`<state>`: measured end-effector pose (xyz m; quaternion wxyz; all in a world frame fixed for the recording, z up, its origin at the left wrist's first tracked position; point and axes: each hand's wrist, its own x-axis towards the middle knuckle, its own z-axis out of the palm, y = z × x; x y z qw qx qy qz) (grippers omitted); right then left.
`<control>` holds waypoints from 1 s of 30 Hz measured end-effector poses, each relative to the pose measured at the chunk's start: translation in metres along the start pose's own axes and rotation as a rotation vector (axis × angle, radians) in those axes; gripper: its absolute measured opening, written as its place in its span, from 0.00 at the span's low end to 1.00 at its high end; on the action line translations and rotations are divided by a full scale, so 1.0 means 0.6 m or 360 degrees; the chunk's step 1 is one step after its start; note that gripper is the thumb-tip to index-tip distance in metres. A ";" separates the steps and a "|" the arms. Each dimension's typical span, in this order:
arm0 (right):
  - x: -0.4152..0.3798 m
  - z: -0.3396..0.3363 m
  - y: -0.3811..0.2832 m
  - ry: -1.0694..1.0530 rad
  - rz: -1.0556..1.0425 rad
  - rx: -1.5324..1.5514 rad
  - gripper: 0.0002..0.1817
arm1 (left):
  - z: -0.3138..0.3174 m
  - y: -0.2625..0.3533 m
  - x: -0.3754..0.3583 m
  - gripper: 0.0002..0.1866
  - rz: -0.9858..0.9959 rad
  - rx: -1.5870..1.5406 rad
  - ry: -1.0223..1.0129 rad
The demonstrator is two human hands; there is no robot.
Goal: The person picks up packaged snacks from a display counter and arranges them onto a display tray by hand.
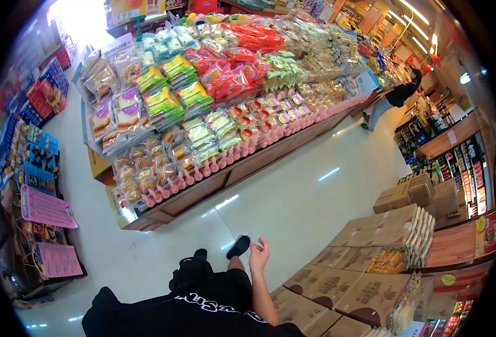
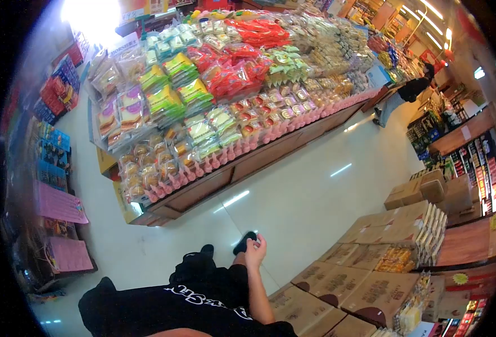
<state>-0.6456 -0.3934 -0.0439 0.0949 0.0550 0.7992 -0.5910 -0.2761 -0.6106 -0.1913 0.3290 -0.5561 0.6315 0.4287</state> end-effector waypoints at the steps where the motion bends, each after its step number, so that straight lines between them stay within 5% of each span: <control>1: 0.019 -0.003 0.002 0.0006 0.0017 0.0016 0.25 | 0.003 0.003 0.005 0.21 0.0014 0.0127 0.0012; 4: 0.095 -0.009 0.031 -0.0027 0.0015 0.0067 0.23 | -0.001 0.064 0.039 0.21 0.0179 0.0513 0.0142; 7: 0.172 -0.021 0.009 -0.0070 -0.0077 0.0004 0.22 | -0.059 0.278 0.102 0.18 0.0467 0.0340 0.0109; 10: 0.259 -0.041 -0.029 -0.0141 -0.0177 0.0062 0.21 | -0.124 0.597 -0.096 0.20 0.1046 -0.0375 -0.0114; 12: 0.318 -0.060 -0.056 -0.0177 -0.0194 0.0115 0.21 | -0.168 0.787 -0.288 0.13 0.1717 -0.0529 -0.0355; 15: 0.399 -0.092 -0.091 -0.0228 -0.0208 0.0183 0.21 | -0.203 0.953 -0.523 0.11 0.2752 -0.0574 -0.0067; 20: 0.484 -0.122 -0.094 -0.0199 -0.0227 0.0274 0.21 | -0.195 1.080 -0.728 0.10 0.3943 -0.0725 0.0242; 30: 0.575 -0.145 -0.092 -0.0039 0.0031 0.0215 0.25 | -0.213 1.179 -0.727 0.21 0.4260 -0.1351 0.0449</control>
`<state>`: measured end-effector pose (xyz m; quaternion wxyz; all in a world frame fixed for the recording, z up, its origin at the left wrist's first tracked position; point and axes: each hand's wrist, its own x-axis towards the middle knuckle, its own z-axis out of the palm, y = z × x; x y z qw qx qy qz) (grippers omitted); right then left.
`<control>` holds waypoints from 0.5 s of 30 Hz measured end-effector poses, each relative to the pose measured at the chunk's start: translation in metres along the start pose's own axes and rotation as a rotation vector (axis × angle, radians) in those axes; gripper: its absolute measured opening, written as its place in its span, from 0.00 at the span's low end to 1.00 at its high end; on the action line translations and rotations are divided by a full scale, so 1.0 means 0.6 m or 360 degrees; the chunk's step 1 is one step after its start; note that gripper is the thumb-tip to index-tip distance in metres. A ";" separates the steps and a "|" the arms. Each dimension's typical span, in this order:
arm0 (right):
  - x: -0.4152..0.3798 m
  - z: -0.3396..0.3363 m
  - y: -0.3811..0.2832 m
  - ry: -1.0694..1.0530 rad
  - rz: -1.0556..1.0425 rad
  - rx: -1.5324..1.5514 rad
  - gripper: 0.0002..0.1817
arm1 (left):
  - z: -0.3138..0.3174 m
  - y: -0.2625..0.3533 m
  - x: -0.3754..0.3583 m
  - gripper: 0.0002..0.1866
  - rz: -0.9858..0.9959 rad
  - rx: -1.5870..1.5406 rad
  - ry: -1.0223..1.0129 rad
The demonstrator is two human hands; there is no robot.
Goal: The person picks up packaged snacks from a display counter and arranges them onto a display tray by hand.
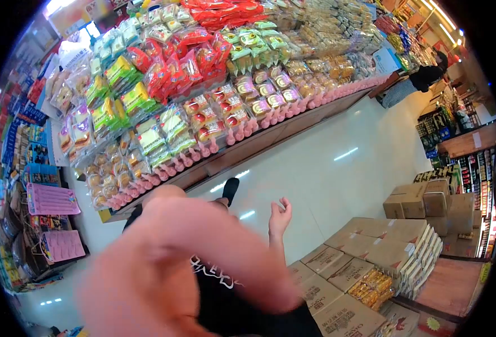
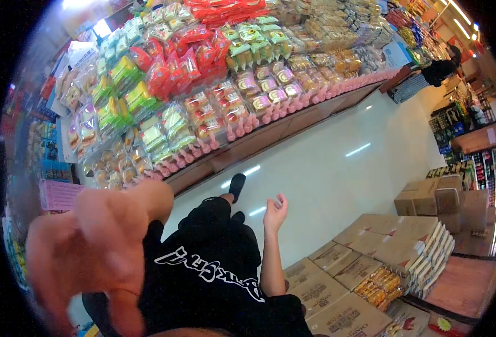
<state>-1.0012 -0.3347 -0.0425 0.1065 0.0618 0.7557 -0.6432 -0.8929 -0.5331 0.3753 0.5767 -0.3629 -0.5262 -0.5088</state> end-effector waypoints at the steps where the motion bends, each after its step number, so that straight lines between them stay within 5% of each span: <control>1: 0.017 0.000 -0.006 0.0020 -0.0036 0.0015 0.25 | -0.009 -0.018 -0.006 0.23 0.0056 -0.0015 0.0047; 4: 0.067 0.001 -0.063 0.0019 0.0097 -0.0003 0.25 | -0.039 -0.082 -0.037 0.30 0.0129 0.0001 0.0073; 9: 0.200 0.026 -0.093 0.0040 -0.0072 -0.0044 0.26 | -0.091 -0.257 -0.121 0.35 -0.1292 0.0134 -0.0620; 15: 0.348 0.104 -0.174 -0.0049 -0.0141 -0.0144 0.26 | -0.124 -0.412 -0.413 0.36 -0.2662 0.0161 -0.0816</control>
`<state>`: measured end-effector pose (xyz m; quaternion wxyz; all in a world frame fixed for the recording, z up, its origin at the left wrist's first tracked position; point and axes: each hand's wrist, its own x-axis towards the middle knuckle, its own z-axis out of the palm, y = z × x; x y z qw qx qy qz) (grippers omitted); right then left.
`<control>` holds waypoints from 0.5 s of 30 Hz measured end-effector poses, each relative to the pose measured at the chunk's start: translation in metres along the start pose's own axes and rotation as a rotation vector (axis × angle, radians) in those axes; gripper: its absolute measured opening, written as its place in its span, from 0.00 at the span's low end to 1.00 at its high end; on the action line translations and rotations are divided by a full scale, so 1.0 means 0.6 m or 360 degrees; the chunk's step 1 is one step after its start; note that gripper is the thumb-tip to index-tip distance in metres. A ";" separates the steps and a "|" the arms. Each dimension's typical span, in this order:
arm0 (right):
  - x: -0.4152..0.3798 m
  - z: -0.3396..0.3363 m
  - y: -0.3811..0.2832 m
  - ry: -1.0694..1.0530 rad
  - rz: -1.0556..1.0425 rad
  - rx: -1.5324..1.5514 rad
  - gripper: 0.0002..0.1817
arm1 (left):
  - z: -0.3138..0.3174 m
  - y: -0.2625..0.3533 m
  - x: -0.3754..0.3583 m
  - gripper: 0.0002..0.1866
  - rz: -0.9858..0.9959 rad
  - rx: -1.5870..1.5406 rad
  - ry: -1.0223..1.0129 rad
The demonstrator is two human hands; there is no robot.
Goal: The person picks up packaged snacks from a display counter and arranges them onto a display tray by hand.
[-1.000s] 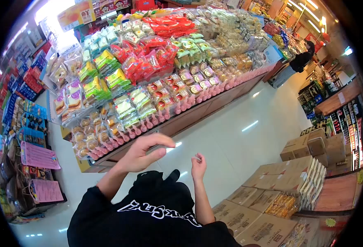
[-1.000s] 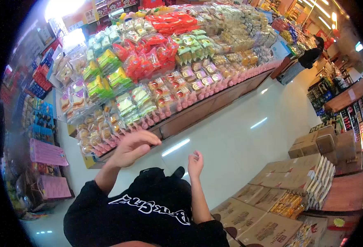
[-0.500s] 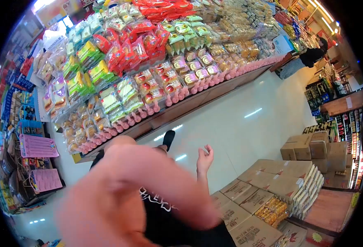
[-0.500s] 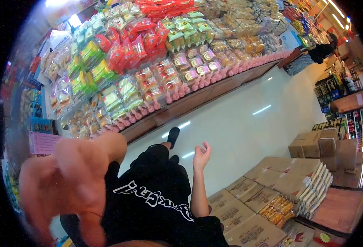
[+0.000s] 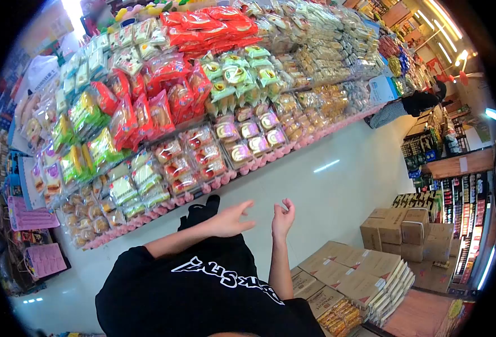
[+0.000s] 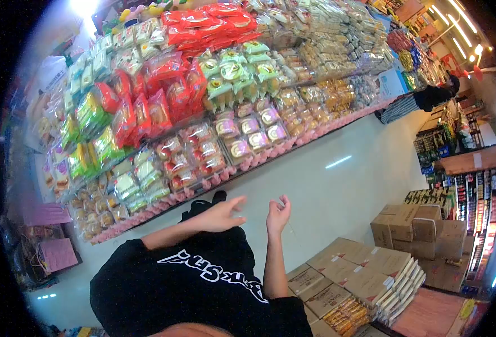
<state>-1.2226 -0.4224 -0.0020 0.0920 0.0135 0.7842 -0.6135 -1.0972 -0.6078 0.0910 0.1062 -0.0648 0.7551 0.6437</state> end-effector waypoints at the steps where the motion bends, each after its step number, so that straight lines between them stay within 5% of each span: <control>1: 0.025 0.012 -0.005 -0.0019 -0.0025 -0.0049 0.27 | 0.003 -0.043 0.018 0.37 -0.0118 0.0056 -0.0049; 4: 0.087 0.052 -0.027 -0.0079 -0.0082 -0.0106 0.27 | -0.012 -0.093 0.054 0.36 -0.0224 -0.0096 -0.0123; 15: 0.281 0.144 -0.075 -0.0354 -0.0128 -0.0197 0.29 | -0.084 -0.104 0.185 0.30 -0.0373 -0.0745 0.0469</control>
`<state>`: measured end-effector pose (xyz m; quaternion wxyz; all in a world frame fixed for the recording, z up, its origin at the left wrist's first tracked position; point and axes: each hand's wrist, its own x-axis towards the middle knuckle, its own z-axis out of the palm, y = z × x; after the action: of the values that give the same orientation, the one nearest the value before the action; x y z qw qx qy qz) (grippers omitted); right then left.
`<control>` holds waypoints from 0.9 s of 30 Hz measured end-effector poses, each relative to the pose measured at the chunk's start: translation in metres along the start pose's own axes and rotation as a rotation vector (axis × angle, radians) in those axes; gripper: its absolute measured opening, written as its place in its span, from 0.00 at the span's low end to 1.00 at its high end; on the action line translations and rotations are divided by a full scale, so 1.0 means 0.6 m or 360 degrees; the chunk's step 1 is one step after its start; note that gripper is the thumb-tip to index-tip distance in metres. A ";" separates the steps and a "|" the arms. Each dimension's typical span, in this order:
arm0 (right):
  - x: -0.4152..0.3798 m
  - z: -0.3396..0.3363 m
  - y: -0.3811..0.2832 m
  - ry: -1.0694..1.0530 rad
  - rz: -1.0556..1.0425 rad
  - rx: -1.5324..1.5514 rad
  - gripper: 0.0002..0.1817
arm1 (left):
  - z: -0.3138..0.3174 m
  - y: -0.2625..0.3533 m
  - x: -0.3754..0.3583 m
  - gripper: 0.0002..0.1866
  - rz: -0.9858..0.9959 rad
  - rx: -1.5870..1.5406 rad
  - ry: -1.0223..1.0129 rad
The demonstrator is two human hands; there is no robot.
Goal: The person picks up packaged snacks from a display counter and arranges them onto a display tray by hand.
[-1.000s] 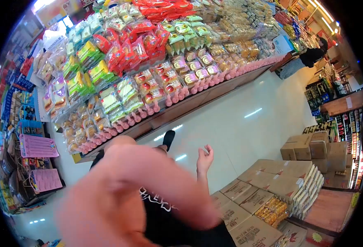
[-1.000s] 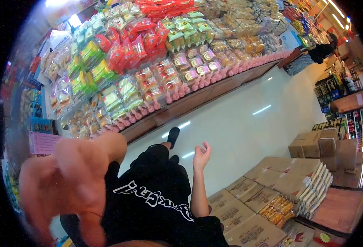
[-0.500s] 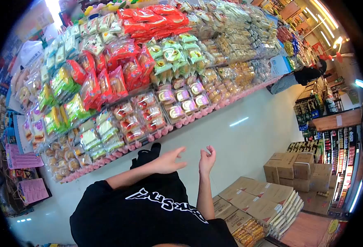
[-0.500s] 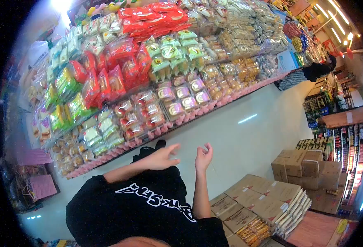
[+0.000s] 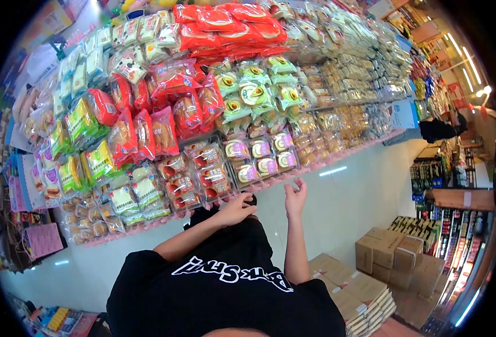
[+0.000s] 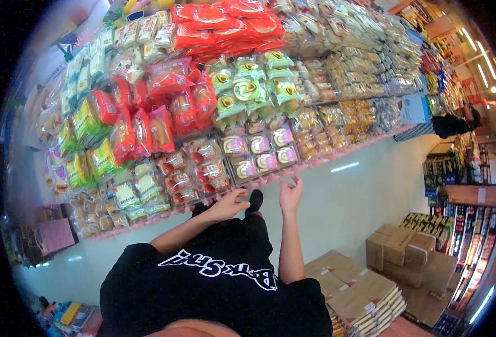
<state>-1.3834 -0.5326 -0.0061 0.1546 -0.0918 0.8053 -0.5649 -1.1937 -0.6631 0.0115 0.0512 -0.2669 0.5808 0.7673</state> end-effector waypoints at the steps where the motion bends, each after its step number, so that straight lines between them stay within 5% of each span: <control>1: 0.021 0.002 -0.008 -0.0024 -0.0017 -0.0002 0.29 | 0.003 0.007 0.011 0.29 -0.0040 -0.0075 0.0038; 5: 0.094 0.007 -0.062 -0.0215 0.0093 0.0015 0.25 | 0.014 0.004 0.083 0.28 0.0040 -0.0012 0.0174; 9: 0.207 0.014 0.018 -0.0379 -0.0277 -0.0319 0.20 | 0.031 0.014 0.174 0.23 0.0062 -0.0358 0.0225; 12: 0.264 0.011 0.013 -0.0639 -0.0517 -0.0581 0.23 | 0.051 0.132 0.199 0.17 -0.0303 -0.0335 0.0299; 16: 0.314 0.009 0.012 -0.0939 -0.0692 -0.0526 0.27 | 0.060 -0.030 0.399 0.22 0.0017 0.0052 0.0951; 20: 0.336 0.013 0.040 -0.0863 -0.0840 -0.0778 0.29 | 0.086 0.109 0.396 0.26 0.0013 0.0066 0.0950; 22: 0.352 0.022 0.049 -0.0847 -0.0957 -0.0838 0.29 | 0.033 -0.104 0.539 0.27 0.0164 0.0194 0.1015; 25: 0.365 0.015 0.047 -0.0884 -0.0942 -0.0835 0.28 | 0.071 0.032 0.473 0.27 -0.0140 0.0287 0.1088; 27: 0.368 0.012 0.031 -0.0969 -0.0806 -0.0927 0.26 | 0.074 0.035 0.480 0.27 -0.0203 0.0256 0.1082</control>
<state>-1.5869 -0.6037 -0.0578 0.2087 -0.4851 0.8004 -0.2837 -1.4627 -0.6959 -0.0974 -0.0766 -0.5379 0.6053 0.5817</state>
